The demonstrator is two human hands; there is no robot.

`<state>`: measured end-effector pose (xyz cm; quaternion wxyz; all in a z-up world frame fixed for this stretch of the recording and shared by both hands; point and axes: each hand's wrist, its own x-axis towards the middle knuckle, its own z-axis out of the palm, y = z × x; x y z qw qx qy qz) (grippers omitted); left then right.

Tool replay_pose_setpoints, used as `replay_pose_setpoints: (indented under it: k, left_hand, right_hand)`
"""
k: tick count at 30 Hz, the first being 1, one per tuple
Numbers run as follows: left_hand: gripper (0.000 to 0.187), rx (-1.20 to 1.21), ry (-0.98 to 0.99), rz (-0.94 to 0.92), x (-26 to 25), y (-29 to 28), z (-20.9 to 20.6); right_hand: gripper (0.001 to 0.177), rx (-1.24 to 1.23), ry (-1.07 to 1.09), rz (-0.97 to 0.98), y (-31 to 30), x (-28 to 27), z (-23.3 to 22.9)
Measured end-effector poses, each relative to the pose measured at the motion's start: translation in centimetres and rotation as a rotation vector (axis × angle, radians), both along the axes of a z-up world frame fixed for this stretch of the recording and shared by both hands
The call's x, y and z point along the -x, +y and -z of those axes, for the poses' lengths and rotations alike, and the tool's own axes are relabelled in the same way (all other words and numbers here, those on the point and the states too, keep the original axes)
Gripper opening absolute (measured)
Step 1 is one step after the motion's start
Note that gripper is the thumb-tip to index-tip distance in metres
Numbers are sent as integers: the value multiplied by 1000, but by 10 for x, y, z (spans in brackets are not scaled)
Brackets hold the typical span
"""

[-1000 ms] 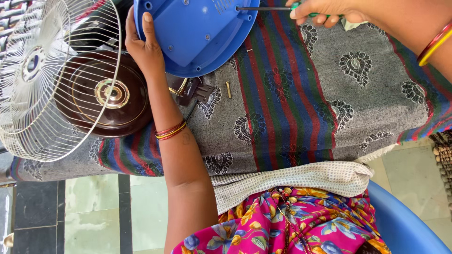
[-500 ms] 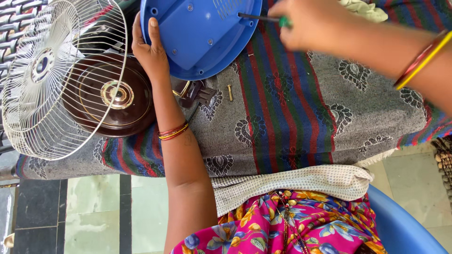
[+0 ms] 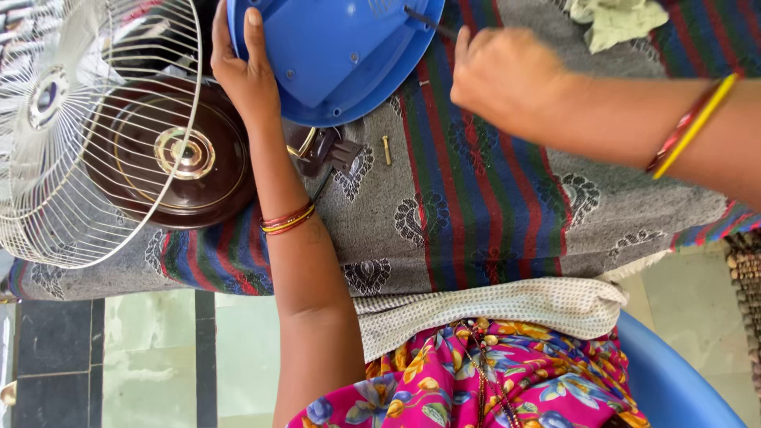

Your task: The person uses a screwdriver to tighten screws on the underside of a blue plastic fan base. The person holds the base steady with one hand while turning the screwdriver with the other.

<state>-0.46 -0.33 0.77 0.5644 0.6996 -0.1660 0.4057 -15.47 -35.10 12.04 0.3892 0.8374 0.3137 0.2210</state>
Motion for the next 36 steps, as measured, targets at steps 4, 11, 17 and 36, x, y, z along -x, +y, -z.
replay_pose_setpoints:
  k: [4,11,17,36]
  left_hand:
    - [62,86,74,34,8,-5,-4]
    - [61,118,70,66,10,-7,-4]
    - [59,83,51,48,10,-7,-6]
    - [59,117,157,-13,23,-17,-18]
  right_hand:
    - [17,-352,288,145,-25,-25,-9]
    - [46,-1313,978,266,-90,-80,3]
    - [20,-346,268,11,-59,-37,7]
    - [25,-431,401,97,-35,-44,-10]
